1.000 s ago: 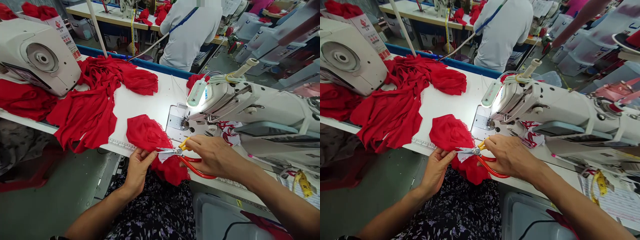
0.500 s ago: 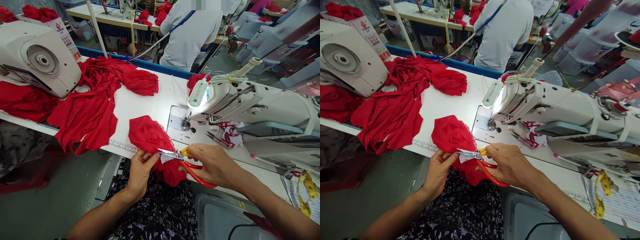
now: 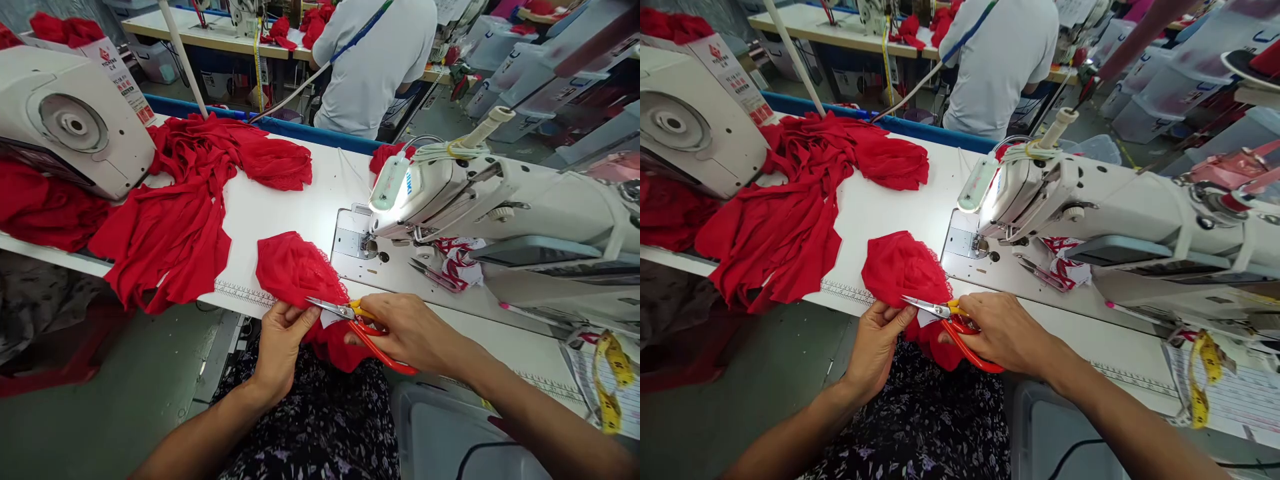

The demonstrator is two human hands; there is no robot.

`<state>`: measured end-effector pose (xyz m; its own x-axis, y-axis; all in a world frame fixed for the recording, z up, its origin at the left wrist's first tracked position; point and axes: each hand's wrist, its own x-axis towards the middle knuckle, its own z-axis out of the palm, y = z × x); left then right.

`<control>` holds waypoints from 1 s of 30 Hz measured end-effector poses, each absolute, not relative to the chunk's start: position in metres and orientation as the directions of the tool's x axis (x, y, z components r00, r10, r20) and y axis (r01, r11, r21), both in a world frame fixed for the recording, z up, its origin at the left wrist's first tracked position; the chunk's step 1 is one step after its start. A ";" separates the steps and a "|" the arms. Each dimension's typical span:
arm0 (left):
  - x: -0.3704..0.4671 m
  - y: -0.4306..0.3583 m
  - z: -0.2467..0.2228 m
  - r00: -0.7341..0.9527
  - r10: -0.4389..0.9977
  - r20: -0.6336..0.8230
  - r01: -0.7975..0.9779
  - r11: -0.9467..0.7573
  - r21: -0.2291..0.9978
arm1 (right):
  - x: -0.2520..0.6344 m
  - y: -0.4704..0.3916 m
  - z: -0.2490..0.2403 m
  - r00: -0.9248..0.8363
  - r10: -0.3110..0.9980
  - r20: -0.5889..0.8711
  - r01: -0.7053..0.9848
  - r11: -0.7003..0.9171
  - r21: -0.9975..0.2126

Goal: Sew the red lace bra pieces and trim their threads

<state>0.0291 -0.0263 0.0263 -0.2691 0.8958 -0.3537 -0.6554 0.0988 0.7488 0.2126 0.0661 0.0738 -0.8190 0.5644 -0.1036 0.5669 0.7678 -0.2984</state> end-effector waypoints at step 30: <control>0.030 -0.027 0.023 -0.289 0.899 -0.329 -0.632 0.080 0.771 | 0.218 0.065 0.082 -0.747 0.625 -0.225 0.662 0.672 -0.332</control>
